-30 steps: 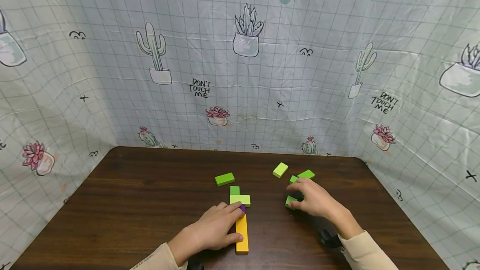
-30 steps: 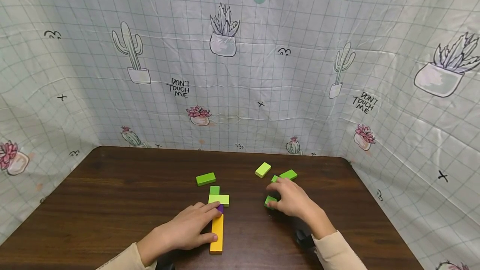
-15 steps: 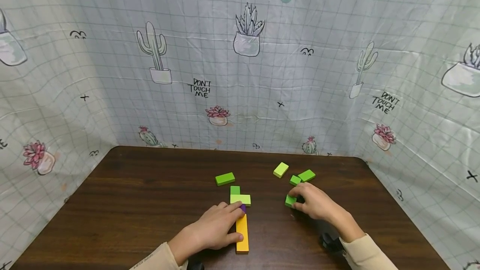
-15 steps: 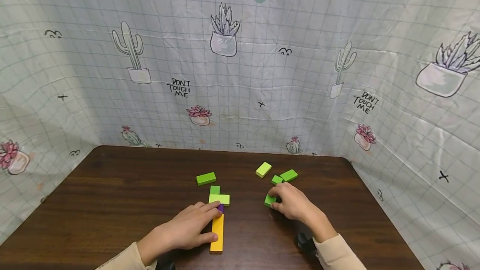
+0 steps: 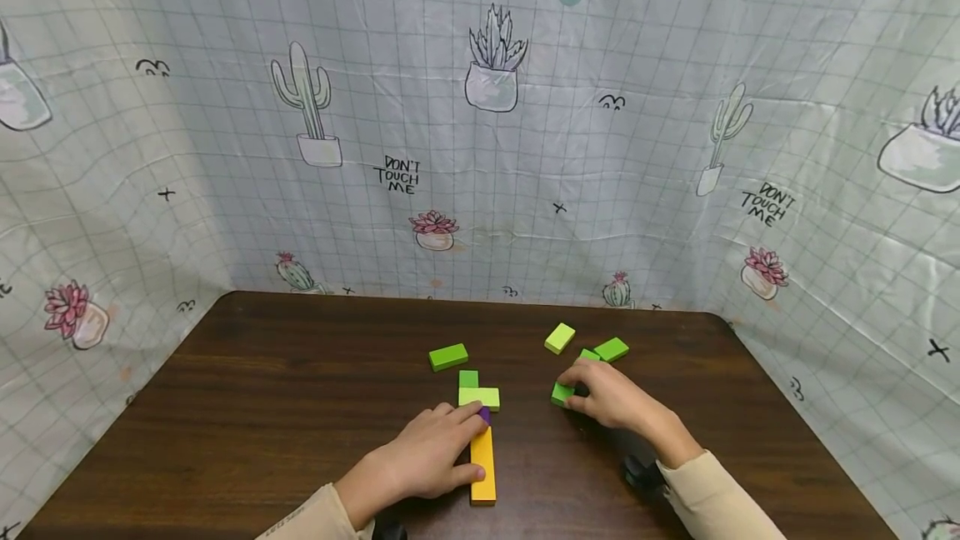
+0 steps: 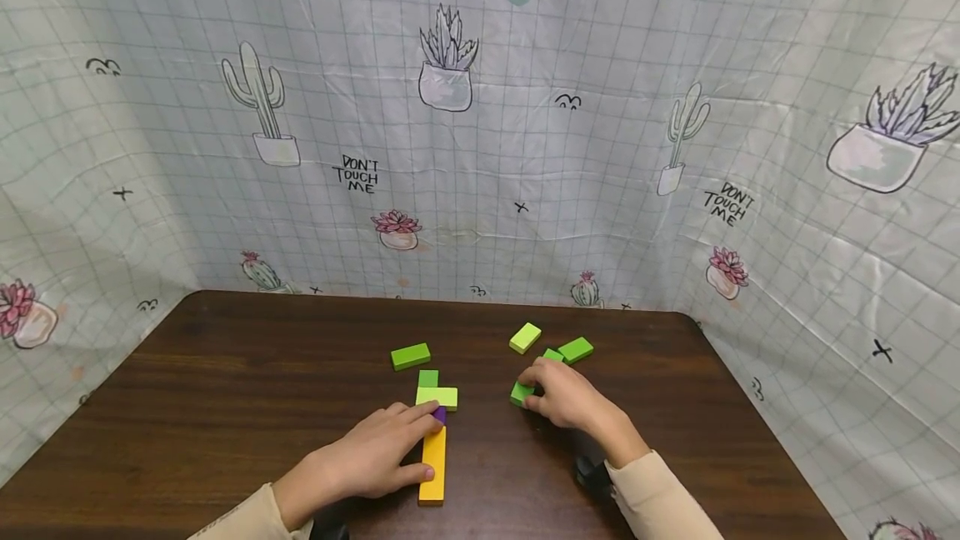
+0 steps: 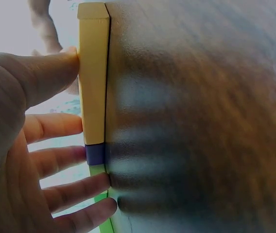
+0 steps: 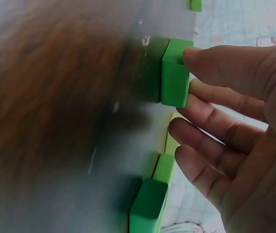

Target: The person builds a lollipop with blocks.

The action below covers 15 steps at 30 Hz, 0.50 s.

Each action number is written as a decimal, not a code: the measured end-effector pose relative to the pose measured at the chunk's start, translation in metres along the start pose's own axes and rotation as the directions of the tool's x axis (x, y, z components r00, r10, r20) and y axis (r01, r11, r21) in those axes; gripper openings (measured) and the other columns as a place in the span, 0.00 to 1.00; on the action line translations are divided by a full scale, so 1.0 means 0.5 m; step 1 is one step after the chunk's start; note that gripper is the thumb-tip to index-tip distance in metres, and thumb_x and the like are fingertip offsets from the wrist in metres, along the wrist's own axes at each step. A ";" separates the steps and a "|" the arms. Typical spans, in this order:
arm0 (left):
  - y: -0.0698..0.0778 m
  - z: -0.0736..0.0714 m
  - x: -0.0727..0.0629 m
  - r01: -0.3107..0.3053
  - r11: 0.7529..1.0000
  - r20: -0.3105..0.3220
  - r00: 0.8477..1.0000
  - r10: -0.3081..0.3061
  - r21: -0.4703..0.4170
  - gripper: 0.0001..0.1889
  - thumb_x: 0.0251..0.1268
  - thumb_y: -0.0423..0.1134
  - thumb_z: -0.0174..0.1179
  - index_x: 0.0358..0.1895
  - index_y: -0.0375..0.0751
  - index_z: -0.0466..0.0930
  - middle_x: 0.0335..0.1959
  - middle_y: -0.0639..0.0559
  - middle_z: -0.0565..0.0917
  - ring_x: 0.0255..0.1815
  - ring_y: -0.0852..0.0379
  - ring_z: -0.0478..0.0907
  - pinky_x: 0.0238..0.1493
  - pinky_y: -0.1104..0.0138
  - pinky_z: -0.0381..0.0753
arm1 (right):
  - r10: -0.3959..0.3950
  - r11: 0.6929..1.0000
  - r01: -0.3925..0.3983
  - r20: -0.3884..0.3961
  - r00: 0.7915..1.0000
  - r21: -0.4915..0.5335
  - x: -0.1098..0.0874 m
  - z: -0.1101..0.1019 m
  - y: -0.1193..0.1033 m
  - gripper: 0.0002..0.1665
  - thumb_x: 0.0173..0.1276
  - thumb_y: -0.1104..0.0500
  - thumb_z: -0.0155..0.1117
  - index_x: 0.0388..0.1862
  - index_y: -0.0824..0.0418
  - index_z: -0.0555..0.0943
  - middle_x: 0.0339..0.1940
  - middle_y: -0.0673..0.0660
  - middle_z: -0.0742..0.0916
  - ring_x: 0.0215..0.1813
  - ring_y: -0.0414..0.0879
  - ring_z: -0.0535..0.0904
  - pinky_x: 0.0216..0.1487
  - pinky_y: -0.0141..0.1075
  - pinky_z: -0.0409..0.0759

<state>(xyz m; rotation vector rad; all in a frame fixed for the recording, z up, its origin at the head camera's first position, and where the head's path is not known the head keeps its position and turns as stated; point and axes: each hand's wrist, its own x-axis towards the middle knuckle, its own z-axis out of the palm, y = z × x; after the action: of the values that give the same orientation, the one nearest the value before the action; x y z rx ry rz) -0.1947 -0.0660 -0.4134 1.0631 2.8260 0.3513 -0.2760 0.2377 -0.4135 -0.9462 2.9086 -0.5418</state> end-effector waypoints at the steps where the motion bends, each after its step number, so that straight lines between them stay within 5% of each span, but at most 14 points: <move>1: 0.000 0.000 0.000 -0.002 1.000 -0.003 1.000 0.002 0.003 0.28 0.63 0.59 0.58 0.62 0.49 0.73 0.69 0.49 0.67 0.56 0.52 0.70 0.56 0.57 0.71 | -0.006 1.000 0.006 0.002 1.000 0.005 0.005 0.001 -0.001 0.14 0.63 0.60 0.68 0.48 0.58 0.83 0.41 0.48 0.81 0.42 0.44 0.77 0.43 0.41 0.76; 15: 0.000 -0.001 0.001 0.000 1.000 -0.001 1.000 0.000 0.000 0.28 0.63 0.60 0.58 0.62 0.49 0.73 0.69 0.49 0.67 0.55 0.52 0.70 0.55 0.58 0.72 | -0.050 0.991 0.043 0.052 0.997 0.129 0.086 0.027 -0.038 0.18 0.65 0.59 0.66 0.53 0.59 0.81 0.44 0.50 0.83 0.44 0.46 0.77 0.44 0.42 0.77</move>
<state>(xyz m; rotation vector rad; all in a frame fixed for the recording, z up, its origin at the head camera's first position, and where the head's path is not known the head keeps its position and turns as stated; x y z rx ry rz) -0.1950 -0.0656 -0.4131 1.0637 2.8266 0.3526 -0.2985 0.1941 -0.4167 -0.9978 2.7711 -0.6834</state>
